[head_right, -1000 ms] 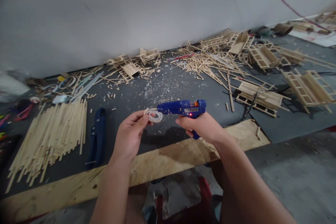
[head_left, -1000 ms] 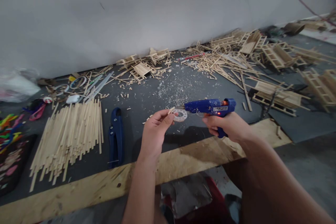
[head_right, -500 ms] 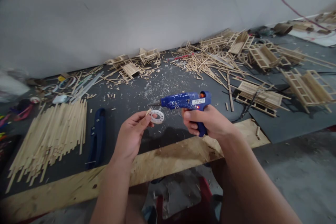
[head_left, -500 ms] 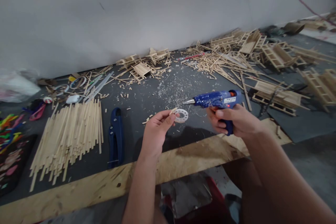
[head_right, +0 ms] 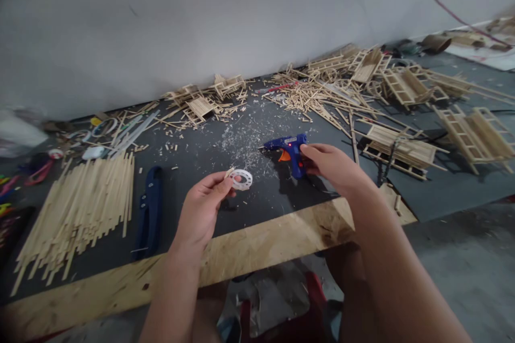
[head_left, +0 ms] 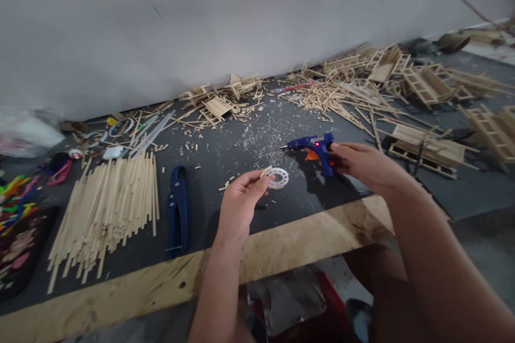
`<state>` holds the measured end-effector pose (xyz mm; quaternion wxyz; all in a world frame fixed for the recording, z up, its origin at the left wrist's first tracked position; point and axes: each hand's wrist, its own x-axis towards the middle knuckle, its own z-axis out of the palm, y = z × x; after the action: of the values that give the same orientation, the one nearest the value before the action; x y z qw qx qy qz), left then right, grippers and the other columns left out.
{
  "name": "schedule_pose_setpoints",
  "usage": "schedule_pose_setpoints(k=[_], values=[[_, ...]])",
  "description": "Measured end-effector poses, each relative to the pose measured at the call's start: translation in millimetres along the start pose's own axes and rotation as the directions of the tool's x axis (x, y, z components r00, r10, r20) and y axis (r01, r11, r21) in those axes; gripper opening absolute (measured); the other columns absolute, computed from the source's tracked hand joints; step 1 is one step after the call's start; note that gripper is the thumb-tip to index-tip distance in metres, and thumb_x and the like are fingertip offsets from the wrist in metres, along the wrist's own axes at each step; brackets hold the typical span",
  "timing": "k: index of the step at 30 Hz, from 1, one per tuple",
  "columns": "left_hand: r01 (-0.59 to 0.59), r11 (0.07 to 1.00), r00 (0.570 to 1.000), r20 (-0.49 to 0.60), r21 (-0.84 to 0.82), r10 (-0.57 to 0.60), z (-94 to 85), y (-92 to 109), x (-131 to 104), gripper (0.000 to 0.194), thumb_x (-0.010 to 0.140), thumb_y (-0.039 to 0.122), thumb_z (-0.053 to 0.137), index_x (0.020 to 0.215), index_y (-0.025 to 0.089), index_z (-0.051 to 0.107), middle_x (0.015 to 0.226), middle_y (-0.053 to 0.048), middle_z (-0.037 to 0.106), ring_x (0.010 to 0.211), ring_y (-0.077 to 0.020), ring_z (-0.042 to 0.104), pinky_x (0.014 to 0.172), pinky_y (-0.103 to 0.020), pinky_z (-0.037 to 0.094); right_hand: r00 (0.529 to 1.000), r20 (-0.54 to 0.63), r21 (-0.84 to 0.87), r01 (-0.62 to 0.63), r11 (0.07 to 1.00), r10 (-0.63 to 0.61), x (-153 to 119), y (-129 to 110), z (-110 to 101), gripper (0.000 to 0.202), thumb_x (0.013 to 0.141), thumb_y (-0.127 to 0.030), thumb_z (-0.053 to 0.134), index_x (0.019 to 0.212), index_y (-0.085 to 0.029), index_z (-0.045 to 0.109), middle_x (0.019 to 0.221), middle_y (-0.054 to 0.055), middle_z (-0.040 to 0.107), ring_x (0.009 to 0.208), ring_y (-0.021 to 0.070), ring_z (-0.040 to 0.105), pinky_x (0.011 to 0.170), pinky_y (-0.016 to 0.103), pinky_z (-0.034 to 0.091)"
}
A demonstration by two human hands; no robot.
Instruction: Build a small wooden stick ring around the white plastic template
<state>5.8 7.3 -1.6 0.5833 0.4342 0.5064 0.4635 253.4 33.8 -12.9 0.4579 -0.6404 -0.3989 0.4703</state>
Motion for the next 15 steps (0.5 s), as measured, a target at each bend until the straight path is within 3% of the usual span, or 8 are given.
schedule_pose_setpoints(k=[4, 6, 8, 11, 15], values=[[-0.028, 0.999, 0.999, -0.023, -0.029, 0.028, 3.7, -3, 0, 0.022, 0.072, 0.031, 0.068, 0.091, 0.019, 0.07, 0.087, -0.003, 0.071, 0.066, -0.0082, 0.054, 0.064, -0.019, 0.043, 0.95, -0.3, -0.069, 0.072, 0.995, -0.089, -10, -1, -14, 0.022, 0.065, -0.037, 0.069, 0.077, -0.02, 0.064, 0.064, -0.001, 0.057, 0.06, 0.0111, 0.051, 0.051, 0.021, 0.038], [-0.036, 0.998, 0.999, -0.033, -0.058, 0.034, 7.4, -4, -1, 0.021, 0.071, 0.03, 0.069, 0.089, 0.019, 0.07, 0.085, -0.003, 0.071, 0.064, -0.0079, 0.054, 0.064, -0.019, 0.043, 0.969, -0.213, -0.028, 0.124, 0.992, -0.127, -21, -8, -7, 0.027, 0.063, -0.037, 0.07, 0.082, -0.019, 0.064, 0.064, -0.002, 0.057, 0.055, 0.0097, 0.048, 0.049, 0.022, 0.037], [-0.041, 0.996, 0.999, -0.032, -0.08, 0.039, 11.5, -5, -2, 0.021, 0.07, 0.029, 0.07, 0.088, 0.019, 0.07, 0.083, -0.002, 0.071, 0.064, -0.0082, 0.055, 0.063, -0.02, 0.044, 0.985, -0.034, 0.002, 0.171, 0.985, -0.171, -35, -13, 9, 0.03, 0.062, -0.036, 0.072, 0.086, -0.02, 0.064, 0.074, 0.0, 0.061, 0.061, 0.0105, 0.052, 0.055, 0.023, 0.04], [-0.053, 0.993, 0.999, -0.003, -0.104, 0.053, 16.3, -7, -2, 0.02, 0.07, 0.028, 0.07, 0.089, 0.02, 0.07, 0.083, -0.002, 0.071, 0.065, -0.009, 0.056, 0.065, -0.021, 0.045, 0.962, 0.212, 0.085, 0.159, 0.984, -0.174, -52, -17, 38, 0.033, 0.064, -0.035, 0.072, 0.093, -0.022, 0.061, 0.087, 0.001, 0.064, 0.075, 0.0129, 0.057, 0.067, 0.026, 0.045], [-0.071, 0.989, 0.996, 0.047, -0.127, 0.078, 18.6, -10, -3, 0.02, 0.073, 0.027, 0.067, 0.091, 0.021, 0.07, 0.089, -0.003, 0.07, 0.073, -0.0109, 0.058, 0.071, -0.023, 0.047, 0.929, 0.331, 0.12, 0.13, 0.984, -0.163, -61, -14, 63, 0.028, 0.069, -0.037, 0.067, 0.09, -0.02, 0.061, 0.087, 0.002, 0.066, 0.08, 0.0148, 0.06, 0.072, 0.028, 0.046]])
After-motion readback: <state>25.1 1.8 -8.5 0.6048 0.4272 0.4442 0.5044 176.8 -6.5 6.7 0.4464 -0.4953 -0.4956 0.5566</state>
